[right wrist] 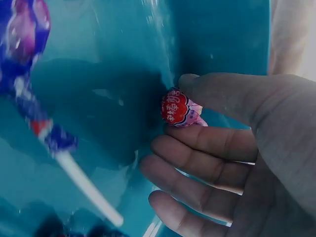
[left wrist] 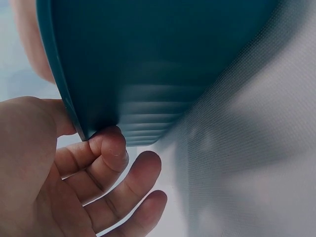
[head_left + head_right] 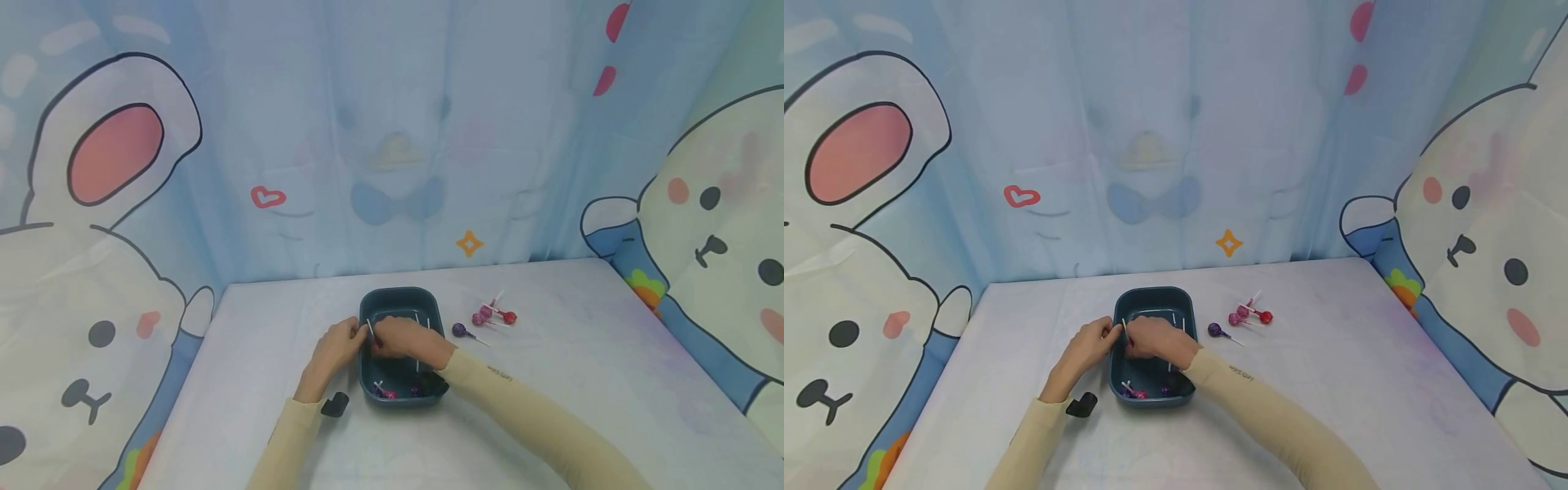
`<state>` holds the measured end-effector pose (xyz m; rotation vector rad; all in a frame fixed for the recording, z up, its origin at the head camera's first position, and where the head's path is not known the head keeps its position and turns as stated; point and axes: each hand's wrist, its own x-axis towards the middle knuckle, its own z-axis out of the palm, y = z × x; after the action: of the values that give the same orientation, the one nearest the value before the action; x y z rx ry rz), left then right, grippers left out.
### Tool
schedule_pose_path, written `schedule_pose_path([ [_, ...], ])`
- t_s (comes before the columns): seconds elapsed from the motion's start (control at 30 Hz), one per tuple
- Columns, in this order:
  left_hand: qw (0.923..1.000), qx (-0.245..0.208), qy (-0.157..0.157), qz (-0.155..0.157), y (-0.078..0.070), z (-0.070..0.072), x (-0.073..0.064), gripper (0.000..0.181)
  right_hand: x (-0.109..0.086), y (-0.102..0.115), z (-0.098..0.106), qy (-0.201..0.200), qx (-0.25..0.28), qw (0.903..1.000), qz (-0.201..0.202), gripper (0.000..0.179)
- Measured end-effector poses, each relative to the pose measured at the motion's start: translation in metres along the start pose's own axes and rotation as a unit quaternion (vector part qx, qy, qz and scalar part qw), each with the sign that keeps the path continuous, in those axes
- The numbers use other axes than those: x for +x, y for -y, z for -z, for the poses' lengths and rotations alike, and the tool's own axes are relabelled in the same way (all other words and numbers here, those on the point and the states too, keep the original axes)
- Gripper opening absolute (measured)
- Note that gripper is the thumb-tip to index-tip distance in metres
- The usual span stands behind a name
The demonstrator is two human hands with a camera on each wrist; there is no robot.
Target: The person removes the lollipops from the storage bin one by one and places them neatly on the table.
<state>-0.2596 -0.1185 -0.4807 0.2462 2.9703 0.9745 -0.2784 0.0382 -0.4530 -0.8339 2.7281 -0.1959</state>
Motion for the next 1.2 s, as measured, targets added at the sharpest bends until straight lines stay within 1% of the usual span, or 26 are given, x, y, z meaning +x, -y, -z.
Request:
schedule_pose_path([
  [0.1,1.0000,0.000,-0.001,-0.002,0.001,0.000,0.000,0.028,-0.002,-0.006,0.002,-0.004,0.008,0.9999,-0.009,0.018],
  [0.27,1.0000,0.004,0.000,-0.002,0.002,-0.001,0.000,0.028,-0.007,-0.019,0.006,-0.011,0.009,0.9997,-0.018,0.021],
  [0.47,1.0000,0.001,0.004,0.000,0.001,-0.001,-0.001,0.028,-0.020,-0.029,0.017,-0.027,0.018,0.9993,-0.016,0.019],
  [0.57,1.0000,0.004,0.000,-0.002,0.001,-0.001,0.000,0.029,-0.026,-0.033,0.023,-0.039,0.019,0.9989,-0.017,0.018],
  [0.73,0.9999,0.008,-0.005,-0.004,0.000,-0.001,0.000,0.029,-0.035,-0.042,0.033,-0.046,0.036,0.9979,-0.027,0.017],
  [0.87,1.0000,0.004,-0.005,-0.001,-0.001,-0.001,-0.001,0.029,-0.042,-0.052,0.038,-0.051,0.053,0.9965,-0.041,0.017],
  [0.97,1.0000,0.002,-0.004,-0.001,0.000,-0.001,-0.001,0.029,-0.047,-0.061,0.041,-0.059,0.056,0.9956,-0.048,0.020],
  [1.07,1.0000,0.001,-0.003,-0.002,0.001,-0.001,-0.001,0.029,-0.050,-0.070,0.043,-0.071,0.052,0.9951,-0.045,0.022],
  [1.2,1.0000,-0.002,-0.004,-0.005,0.001,-0.002,-0.001,0.029,-0.055,-0.082,0.046,-0.086,0.051,0.9943,-0.036,0.021],
])
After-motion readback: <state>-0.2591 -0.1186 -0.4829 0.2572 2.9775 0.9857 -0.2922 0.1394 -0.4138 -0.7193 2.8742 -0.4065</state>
